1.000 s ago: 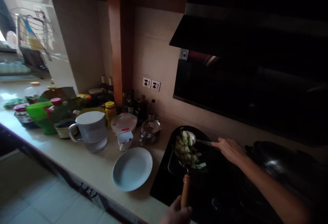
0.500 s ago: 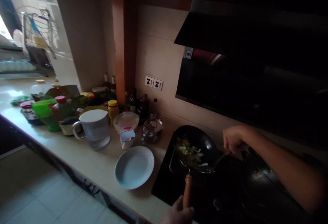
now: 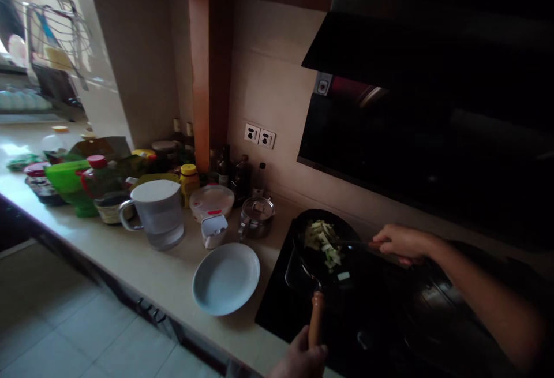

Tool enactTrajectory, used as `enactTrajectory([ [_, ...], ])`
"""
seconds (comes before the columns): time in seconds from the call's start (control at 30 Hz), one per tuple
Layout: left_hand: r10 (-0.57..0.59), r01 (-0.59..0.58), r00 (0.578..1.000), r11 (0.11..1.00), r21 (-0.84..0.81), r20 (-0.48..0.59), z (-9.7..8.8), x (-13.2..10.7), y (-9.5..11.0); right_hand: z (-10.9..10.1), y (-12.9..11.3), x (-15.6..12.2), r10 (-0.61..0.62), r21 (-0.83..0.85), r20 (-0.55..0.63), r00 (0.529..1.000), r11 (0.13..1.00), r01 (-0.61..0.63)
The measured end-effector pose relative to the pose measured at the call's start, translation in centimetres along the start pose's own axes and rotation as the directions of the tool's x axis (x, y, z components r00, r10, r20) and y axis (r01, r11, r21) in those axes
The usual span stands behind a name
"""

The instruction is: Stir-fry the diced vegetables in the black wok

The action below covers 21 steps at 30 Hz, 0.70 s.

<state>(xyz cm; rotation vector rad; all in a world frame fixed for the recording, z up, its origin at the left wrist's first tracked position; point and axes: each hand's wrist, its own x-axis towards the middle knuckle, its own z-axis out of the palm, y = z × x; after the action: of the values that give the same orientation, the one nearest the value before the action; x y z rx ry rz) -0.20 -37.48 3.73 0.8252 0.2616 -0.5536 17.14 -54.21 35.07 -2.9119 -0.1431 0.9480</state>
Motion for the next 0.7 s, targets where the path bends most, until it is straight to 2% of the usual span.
enactTrajectory([
  [0.13, 0.012, -0.013, 1.0, 1.0, 0.009, 0.026, -0.2, 0.5, -0.5, -0.6, -2.8, -1.9, 0.015, -0.082, 0.12, 0.993, 0.997, -0.005],
  [0.23, 0.0, -0.001, 0.999, 1.0, 0.031, 0.032, -0.1, 0.7, -0.6, 0.4, -5.5, -1.4, -0.04, -0.093, 0.188, 0.981, 0.994, 0.058],
  [0.33, -0.01, 0.009, 1.0, 0.999, 0.04, 0.007, 0.1, 0.8, -0.7, 2.4, -7.5, 0.7, -0.051, -0.115, 0.076, 0.996, 0.992, 0.059],
  [0.4, -0.007, 0.007, 1.0, 0.999, 0.039, 0.005, 0.2, 0.8, -0.8, 3.8, -7.6, 2.2, -0.011, -0.086, -0.024, 1.0, 0.996, 0.008],
  [0.47, -0.018, 0.018, 1.0, 0.999, 0.045, 0.015, 0.2, 0.7, -0.8, 5.1, -6.3, 3.4, 0.022, -0.031, -0.076, 0.997, 0.999, -0.024],
  [0.57, -0.034, 0.033, 0.999, 0.998, 0.059, 0.025, 0.1, 0.5, -0.7, 7.2, -2.1, 4.2, 0.083, 0.172, -0.089, 0.993, 0.983, -0.067],
  [0.63, -0.049, 0.048, 0.999, 0.997, 0.063, 0.017, 0.1, 0.4, -0.7, 9.2, 1.2, 4.0, 0.127, 0.442, -0.086, 0.988, 0.894, -0.076],
  [0.7, -0.059, 0.059, 0.998, 0.997, 0.059, -0.002, 0.2, 0.4, -0.8, 11.7, 4.0, 3.2, 0.175, 0.691, -0.077, 0.982, 0.719, -0.074],
])
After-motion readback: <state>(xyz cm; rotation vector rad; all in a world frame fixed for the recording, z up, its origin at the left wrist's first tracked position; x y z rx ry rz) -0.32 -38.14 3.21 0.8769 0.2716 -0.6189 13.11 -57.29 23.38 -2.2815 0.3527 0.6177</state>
